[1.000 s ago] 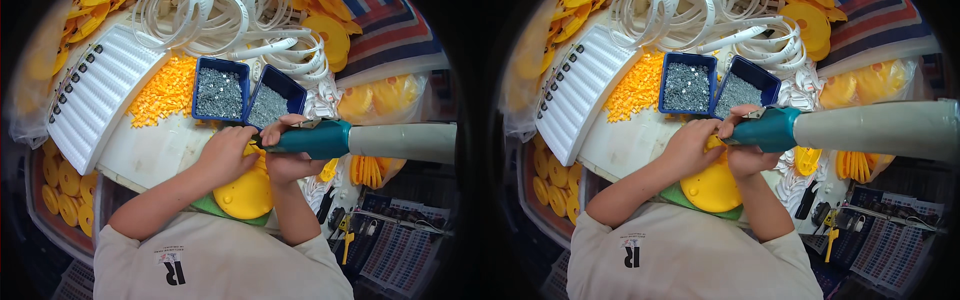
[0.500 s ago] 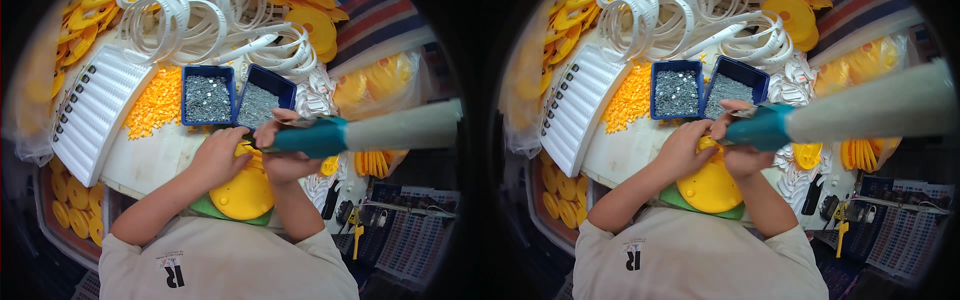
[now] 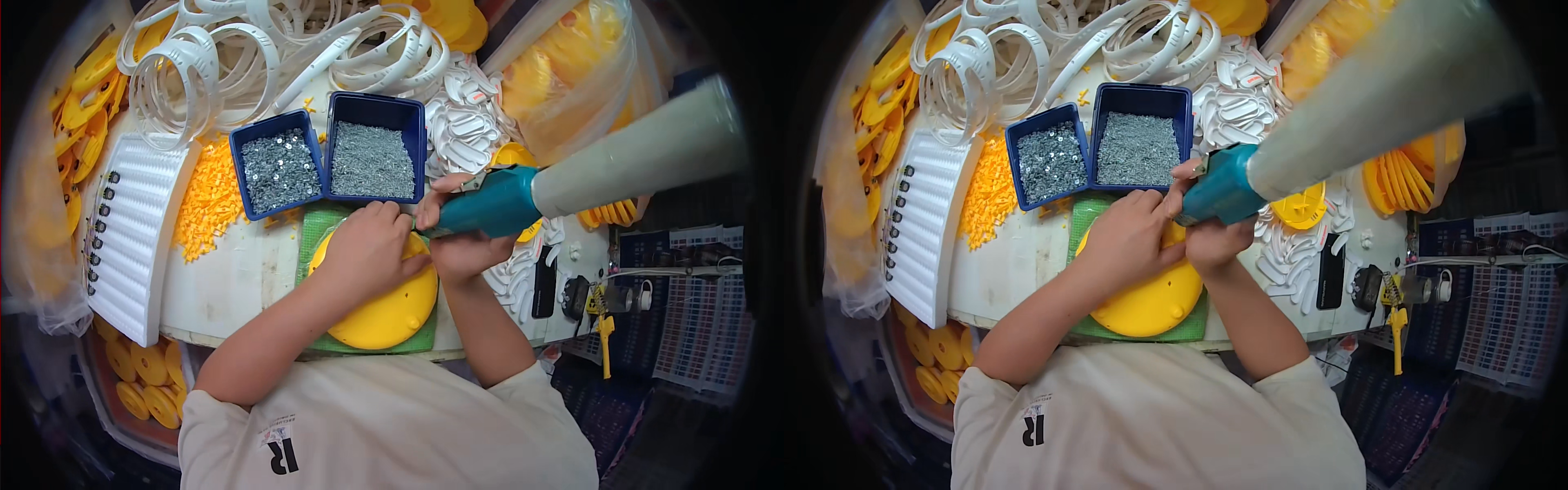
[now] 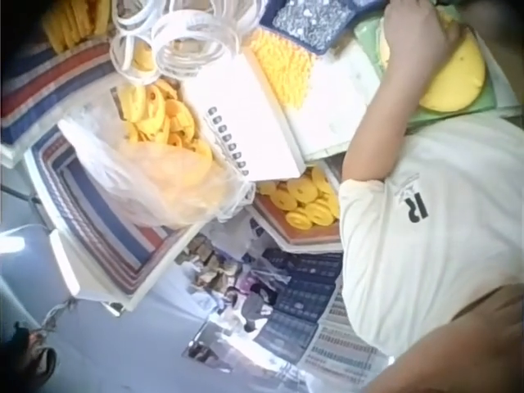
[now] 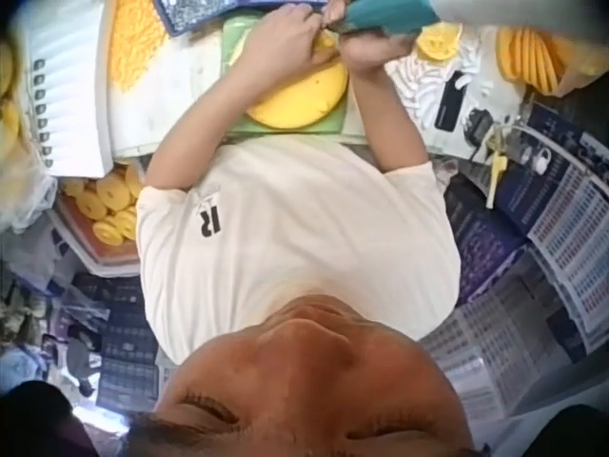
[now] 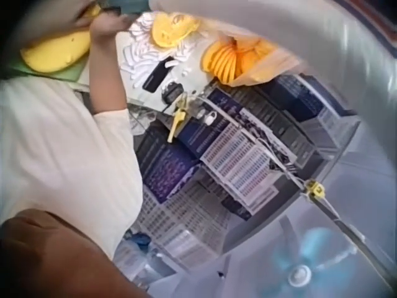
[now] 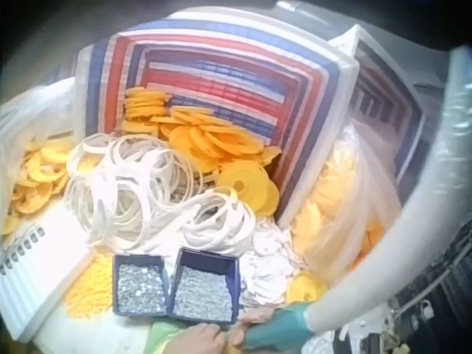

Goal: Assembling yellow plastic toy components using small metal pins and a pneumatic tool at a factory workbench.

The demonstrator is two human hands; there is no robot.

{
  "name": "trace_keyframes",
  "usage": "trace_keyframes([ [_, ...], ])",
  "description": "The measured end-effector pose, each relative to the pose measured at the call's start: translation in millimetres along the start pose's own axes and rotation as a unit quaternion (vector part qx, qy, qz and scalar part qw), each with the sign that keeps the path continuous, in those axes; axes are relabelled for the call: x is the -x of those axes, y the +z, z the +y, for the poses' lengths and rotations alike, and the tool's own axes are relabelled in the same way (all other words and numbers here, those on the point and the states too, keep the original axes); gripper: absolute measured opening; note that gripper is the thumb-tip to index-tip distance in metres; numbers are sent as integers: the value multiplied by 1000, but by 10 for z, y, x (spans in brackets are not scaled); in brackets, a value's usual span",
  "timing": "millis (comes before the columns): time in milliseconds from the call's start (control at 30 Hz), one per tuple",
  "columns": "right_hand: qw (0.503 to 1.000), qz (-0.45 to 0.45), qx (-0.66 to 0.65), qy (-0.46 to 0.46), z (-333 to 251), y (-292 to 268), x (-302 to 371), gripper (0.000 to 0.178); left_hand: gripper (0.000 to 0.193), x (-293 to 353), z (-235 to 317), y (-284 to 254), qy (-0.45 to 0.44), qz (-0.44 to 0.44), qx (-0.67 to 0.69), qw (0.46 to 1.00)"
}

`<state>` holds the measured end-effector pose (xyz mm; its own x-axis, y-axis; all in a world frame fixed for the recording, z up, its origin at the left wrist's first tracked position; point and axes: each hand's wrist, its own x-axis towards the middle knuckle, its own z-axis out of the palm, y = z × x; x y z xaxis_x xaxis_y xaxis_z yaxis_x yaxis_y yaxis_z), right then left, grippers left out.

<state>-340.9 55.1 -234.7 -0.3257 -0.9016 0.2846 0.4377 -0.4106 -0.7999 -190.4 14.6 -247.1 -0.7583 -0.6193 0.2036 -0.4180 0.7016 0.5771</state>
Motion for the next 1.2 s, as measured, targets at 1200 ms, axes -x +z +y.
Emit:
trace_keyframes([
  [1200,990,93,100,27,-346,-150,952,98,42,-58,232,149,238,-138,-7,961],
])
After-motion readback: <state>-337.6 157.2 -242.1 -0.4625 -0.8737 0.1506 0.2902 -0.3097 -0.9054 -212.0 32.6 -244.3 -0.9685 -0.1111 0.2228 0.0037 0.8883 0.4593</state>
